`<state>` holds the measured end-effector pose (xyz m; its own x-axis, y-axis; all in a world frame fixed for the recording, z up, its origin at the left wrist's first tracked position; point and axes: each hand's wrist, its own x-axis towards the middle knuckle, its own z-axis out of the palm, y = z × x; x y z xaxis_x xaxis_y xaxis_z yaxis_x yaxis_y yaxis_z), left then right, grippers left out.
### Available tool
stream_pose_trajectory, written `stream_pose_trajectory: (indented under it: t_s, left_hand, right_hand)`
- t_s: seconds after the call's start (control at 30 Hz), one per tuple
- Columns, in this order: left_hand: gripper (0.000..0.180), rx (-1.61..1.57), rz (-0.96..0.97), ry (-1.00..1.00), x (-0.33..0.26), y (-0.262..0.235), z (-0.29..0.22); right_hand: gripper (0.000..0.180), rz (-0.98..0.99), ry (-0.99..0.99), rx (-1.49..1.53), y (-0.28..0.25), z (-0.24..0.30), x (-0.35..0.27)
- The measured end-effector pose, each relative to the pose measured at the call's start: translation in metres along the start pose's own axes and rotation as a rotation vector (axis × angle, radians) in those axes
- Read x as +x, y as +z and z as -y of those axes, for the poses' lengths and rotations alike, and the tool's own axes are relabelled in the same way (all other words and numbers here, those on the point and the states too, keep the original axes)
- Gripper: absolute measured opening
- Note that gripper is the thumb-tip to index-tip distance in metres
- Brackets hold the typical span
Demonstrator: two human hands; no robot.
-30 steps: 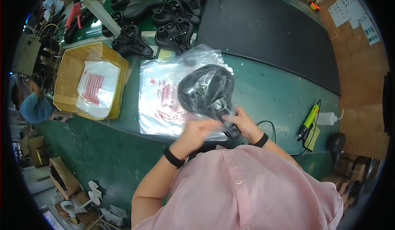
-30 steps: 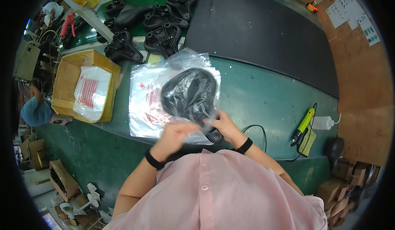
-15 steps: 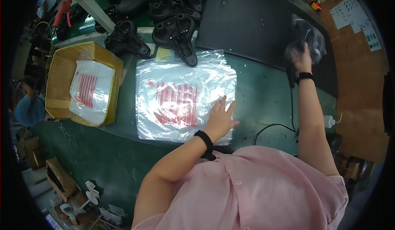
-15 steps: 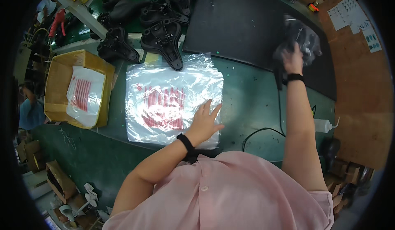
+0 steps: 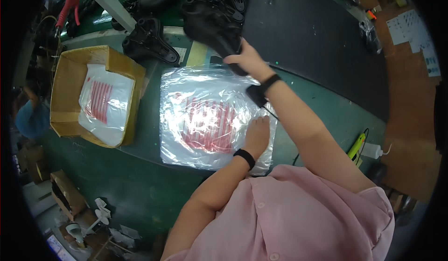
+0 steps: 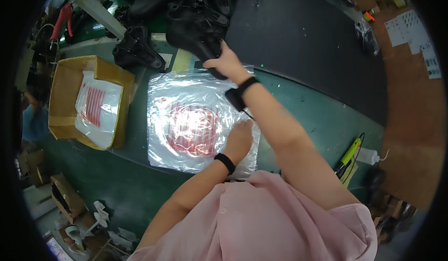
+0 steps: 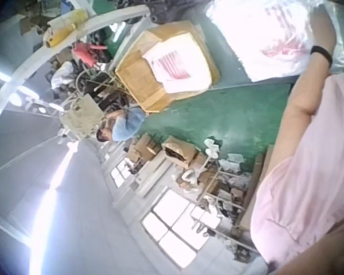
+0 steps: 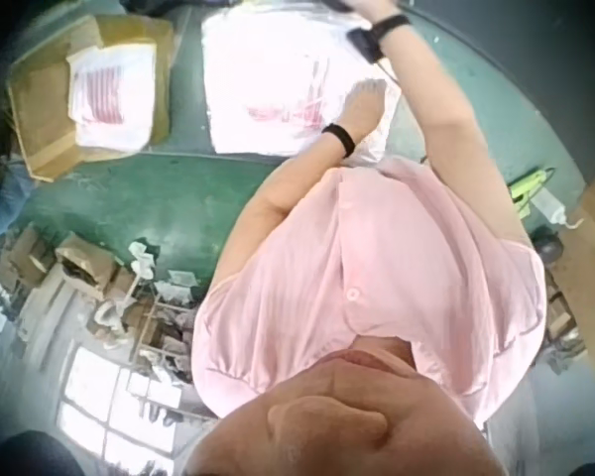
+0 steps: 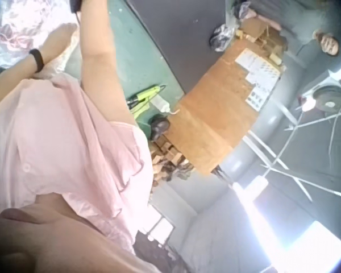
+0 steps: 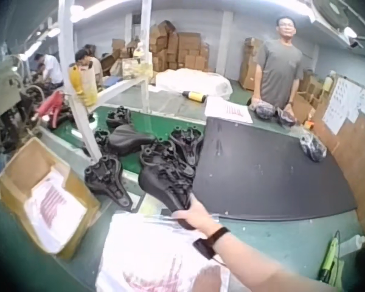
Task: The person repeatedly picks up black bicycle seats from a pile on a green workbench, places them into clear plastic bags, and sets the packaged items aside. The process is repetitive, involving handling the seats one by one and ensuring they are fully enclosed in the packaging material.
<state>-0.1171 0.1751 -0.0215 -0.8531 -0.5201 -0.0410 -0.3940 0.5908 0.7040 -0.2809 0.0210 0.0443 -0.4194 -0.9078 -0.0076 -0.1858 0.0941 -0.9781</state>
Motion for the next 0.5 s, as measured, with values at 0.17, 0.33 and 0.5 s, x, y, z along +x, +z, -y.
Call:
stream_pose_trajectory:
  t_s: [0.17, 0.33, 0.5]
  left_hand:
    - [0.017, -0.234, -0.065, -0.122, 0.005, -0.007, 0.025]
    - [0.02, -0.63, 0.05, -0.416, 0.0, -0.04, 0.019]
    - [0.017, -0.798, 0.038, -0.472, -0.012, -0.075, -0.002]
  right_hand:
    - [0.06, 0.33, 0.451, 1.441, -0.076, 0.035, -0.125]
    - [0.072, 0.368, 0.259, 1.832, -0.094, 0.013, -0.243]
    - [0.075, 0.247, 0.328, 1.479, -0.133, 0.019, -0.316]
